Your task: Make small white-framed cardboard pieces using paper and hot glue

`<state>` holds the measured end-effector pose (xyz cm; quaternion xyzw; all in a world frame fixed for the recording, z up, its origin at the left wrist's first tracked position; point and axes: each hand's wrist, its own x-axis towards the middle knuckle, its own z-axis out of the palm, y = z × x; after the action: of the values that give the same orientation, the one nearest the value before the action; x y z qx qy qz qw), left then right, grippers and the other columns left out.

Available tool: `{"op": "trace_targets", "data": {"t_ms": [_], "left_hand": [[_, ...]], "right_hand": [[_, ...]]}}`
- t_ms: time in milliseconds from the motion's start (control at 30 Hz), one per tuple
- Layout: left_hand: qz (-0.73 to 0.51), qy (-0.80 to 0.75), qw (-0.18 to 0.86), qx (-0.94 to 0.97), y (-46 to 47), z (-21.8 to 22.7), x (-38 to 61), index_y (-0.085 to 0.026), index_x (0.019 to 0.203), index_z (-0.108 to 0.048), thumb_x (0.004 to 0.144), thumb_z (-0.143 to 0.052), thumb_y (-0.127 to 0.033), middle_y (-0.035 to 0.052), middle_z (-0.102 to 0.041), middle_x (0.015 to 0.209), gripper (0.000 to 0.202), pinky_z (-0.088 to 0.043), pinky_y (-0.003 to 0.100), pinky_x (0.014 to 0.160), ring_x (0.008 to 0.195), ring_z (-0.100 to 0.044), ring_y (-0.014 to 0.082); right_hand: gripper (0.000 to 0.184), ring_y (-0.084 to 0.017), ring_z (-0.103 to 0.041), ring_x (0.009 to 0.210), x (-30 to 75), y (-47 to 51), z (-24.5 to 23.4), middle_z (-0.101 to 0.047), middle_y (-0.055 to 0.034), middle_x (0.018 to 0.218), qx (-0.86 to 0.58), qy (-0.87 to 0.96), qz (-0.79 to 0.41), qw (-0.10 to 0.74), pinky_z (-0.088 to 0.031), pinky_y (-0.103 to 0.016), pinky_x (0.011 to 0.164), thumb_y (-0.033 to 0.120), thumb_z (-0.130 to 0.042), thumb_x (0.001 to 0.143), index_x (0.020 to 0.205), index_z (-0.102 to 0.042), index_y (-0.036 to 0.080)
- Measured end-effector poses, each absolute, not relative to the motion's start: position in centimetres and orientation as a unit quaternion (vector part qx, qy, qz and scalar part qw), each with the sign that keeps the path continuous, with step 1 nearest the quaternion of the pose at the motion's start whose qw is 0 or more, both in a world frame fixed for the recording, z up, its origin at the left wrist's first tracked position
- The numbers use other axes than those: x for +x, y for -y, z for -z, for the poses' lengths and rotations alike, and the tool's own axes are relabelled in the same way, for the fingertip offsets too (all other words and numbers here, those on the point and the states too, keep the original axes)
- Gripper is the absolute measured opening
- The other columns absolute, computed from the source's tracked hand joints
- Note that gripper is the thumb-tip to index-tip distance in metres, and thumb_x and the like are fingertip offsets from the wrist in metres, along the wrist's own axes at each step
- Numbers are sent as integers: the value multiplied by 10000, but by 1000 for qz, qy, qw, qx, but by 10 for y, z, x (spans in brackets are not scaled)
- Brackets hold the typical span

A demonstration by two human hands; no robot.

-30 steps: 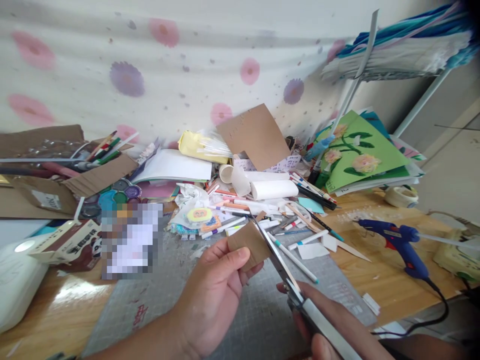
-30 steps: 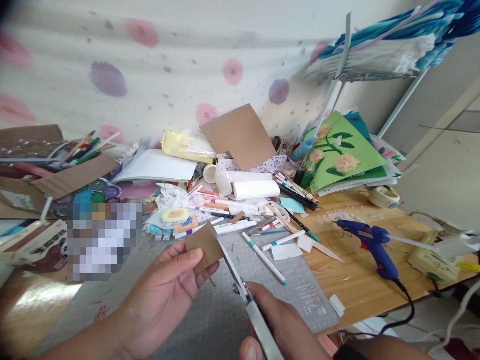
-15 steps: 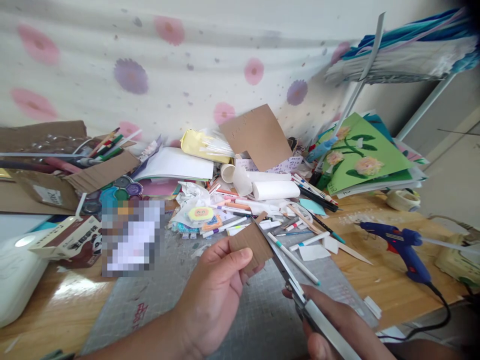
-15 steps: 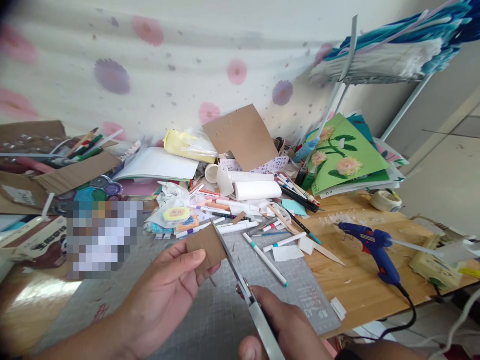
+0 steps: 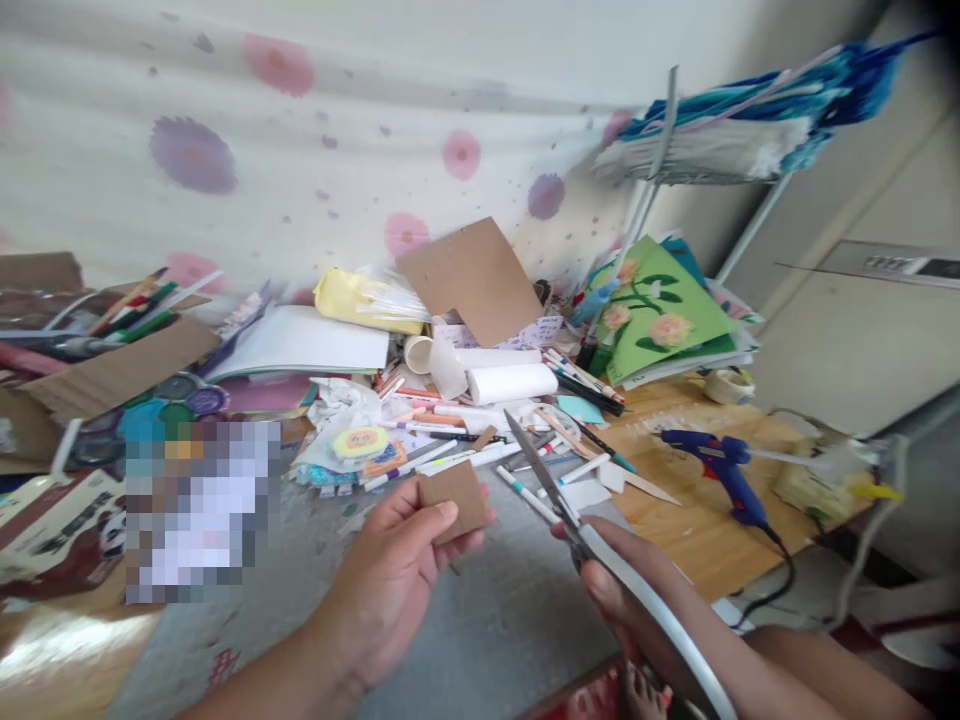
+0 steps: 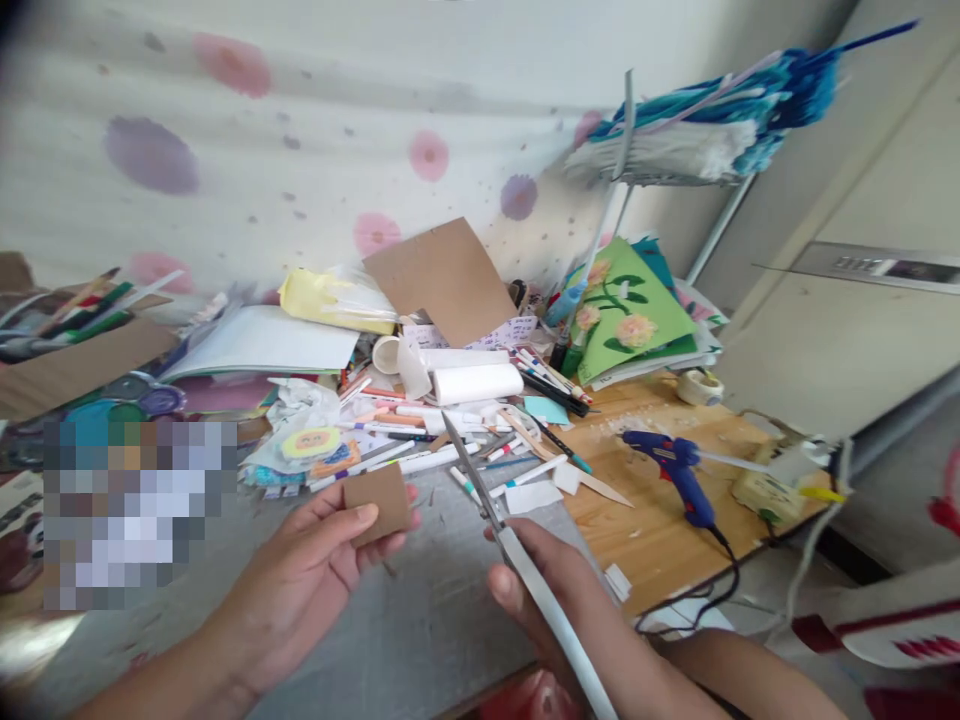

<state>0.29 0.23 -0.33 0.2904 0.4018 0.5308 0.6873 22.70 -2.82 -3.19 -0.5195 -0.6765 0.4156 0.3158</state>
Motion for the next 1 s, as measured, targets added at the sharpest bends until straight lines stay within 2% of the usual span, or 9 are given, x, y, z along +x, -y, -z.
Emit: {"op": "trace_targets", "data": {"t_ms": [100, 167, 233, 333, 467, 600, 700, 833, 1000], "left_hand": [[-497, -399, 689, 346, -4, 5, 2, -147, 917, -639, 777, -624, -176, 89, -717, 921, 144, -517, 307, 700, 835, -673, 212], [-481, -401, 684, 375, -5, 5, 1, -146, 887, -636, 780, -613, -183, 80, -716, 864, 115, -513, 305, 672, 784, -675, 206], [-470, -410, 669, 403, -6, 6, 2, -148, 857, -637, 769, -622, -193, 63, -705, 799, 100, -502, 292, 626, 726, -671, 199], [-459, -412, 652, 441, -6, 9, 2, -155, 859, -637, 760, -638, -211, 58, -701, 806, 114, -501, 288, 627, 736, -671, 202], [-456, -401, 647, 461, -7, 12, 1, -155, 865, -624, 761, -650, -238, 68, -704, 831, 136, -511, 279, 636, 752, -682, 203], [-453, -419, 630, 472, -6, 13, 1, -160, 772, -566, 748, -665, -263, 40, -688, 747, 145, -492, 239, 521, 651, -690, 192], [-439, -441, 615, 485, -4, 11, 2, -165, 778, -539, 742, -667, -270, 14, -660, 683, 170, -491, 234, 485, 564, -675, 172], [-434, -454, 598, 498, -1, 8, 2, -169, 784, -528, 739, -664, -240, -10, -622, 671, 160, -485, 219, 477, 487, -601, 107], [-407, -463, 588, 523, -3, 9, 3, -180, 772, -501, 716, -686, -227, -45, -576, 649, 199, -455, 200, 439, 446, -557, 84]], "right_hand": [[554, -73, -378, 354, 245, 12, 24, -464, 48, 561, -567, 652, -418, 282, -304, -177, 319, 598, -385, 857, 1111, -553, 135], [477, -101, -470, 379, 265, 2, 21, -546, 28, 594, -635, 658, -328, 237, -370, -196, 349, 513, -424, 864, 1142, -548, 145], [397, -162, -625, 563, 289, -7, 21, -655, -12, 702, -674, 674, -224, 204, -483, -239, 500, 419, -464, 848, 1143, -571, 176], [361, -254, -667, 868, 319, -19, 27, -714, -76, 889, -707, 669, -144, 178, -502, -319, 742, 326, -504, 792, 1105, -611, 182], [450, -331, -655, 925, 338, -29, 39, -713, -156, 976, -744, 653, -70, 121, -477, -388, 792, 335, -530, 756, 1147, -608, 127], [515, -348, -649, 937, 342, -32, 41, -710, -182, 985, -740, 667, -30, 85, -468, -407, 790, 389, -527, 782, 1202, -587, 96], [460, -347, -649, 931, 342, -29, 38, -713, -170, 962, -724, 685, -7, 80, -464, -416, 793, 374, -530, 797, 1167, -619, 116], [320, -353, -636, 950, 330, -23, 29, -704, -168, 957, -696, 709, 12, 114, -451, -451, 838, 366, -523, 816, 959, -706, 147], [367, -218, -643, 964, 278, -15, 7, -705, -88, 1026, -612, 762, -56, 201, -496, -307, 836, 434, -442, 888, 1010, -677, 179]]}}
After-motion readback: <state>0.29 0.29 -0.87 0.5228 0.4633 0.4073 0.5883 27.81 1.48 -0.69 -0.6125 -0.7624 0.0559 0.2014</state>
